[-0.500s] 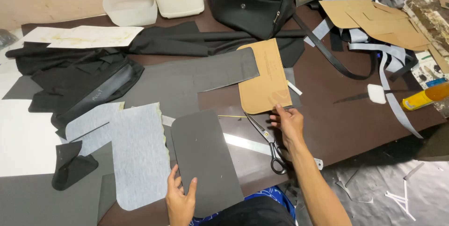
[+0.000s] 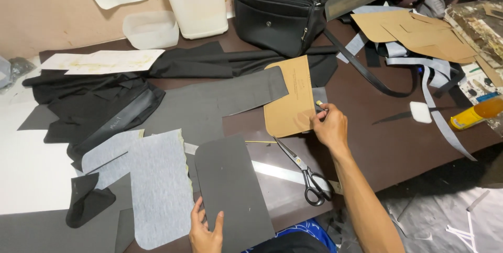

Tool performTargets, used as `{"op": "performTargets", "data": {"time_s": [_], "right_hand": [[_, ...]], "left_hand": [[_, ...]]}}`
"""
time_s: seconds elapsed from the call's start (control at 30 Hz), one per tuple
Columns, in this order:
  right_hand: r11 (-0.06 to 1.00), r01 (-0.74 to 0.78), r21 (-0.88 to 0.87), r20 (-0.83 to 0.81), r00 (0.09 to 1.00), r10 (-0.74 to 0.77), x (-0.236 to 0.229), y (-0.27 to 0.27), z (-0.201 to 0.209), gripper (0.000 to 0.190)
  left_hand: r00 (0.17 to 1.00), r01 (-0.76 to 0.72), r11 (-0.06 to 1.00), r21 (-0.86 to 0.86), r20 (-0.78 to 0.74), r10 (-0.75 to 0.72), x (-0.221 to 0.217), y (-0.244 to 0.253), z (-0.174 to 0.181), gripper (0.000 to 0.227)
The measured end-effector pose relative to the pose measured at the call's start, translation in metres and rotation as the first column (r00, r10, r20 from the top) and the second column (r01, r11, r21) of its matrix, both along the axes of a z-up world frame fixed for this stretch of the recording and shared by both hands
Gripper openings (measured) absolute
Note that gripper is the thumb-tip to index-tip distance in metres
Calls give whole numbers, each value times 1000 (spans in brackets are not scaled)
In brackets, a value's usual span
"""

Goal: Applying glue to the edges of fabric and foam pieces using a small applicator tool

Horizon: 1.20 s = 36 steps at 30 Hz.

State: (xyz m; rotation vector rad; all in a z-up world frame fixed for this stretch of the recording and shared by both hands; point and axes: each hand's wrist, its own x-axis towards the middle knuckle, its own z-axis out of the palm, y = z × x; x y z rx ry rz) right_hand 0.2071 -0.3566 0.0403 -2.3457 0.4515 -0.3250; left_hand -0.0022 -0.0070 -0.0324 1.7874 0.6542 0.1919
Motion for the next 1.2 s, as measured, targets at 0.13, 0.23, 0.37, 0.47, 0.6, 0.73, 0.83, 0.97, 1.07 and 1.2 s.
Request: {"op": "performTargets", "data": {"time_s": [0.13, 0.23, 0.37, 0.47, 0.6, 0.73, 0.83, 0.97, 1.07, 1.2], "right_hand": [[996, -80, -31, 73, 994, 82, -3, 5, 31, 33], [997, -76, 6, 126, 989, 75, -24, -5, 72, 25], [937, 89, 338, 344, 915, -211, -24, -69, 73, 18], [721, 100, 686, 325, 844, -427, -2, -124, 58, 16], [587, 111, 802, 293, 783, -548, 25, -171, 38, 13], [893, 384, 234, 220, 874, -433, 20, -172, -16, 61], [992, 108, -60, 310, 947, -84, 3, -117, -19, 42], [994, -63, 91, 11, 998, 62, 0, -71, -17, 44], [991, -34, 126, 12, 999, 33, 10, -64, -14, 40], [994, -108, 35, 58, 993, 106, 19, -74, -29, 26]], "left_hand": [[999, -13, 998, -60, 47, 16, 1, 2, -20, 73], [994, -49, 995, -87, 88, 57, 2, 1, -30, 74], [990, -85, 980, -178, 99, 104, 7, -1, -27, 75], [996, -87, 968, -237, -6, 88, 10, 0, -22, 77], [996, -83, 972, -220, 13, 88, 10, 4, -43, 78], [996, -89, 990, -108, 16, 92, 7, -4, -43, 81], [938, -143, 823, 550, 342, -65, 15, -26, -22, 73], [886, 228, 728, 647, 172, -430, 58, -69, 28, 63], [737, 595, 692, 409, 66, -673, 112, -115, 51, 73], [594, 785, 594, 175, 61, -802, 175, -172, 115, 102]]}}
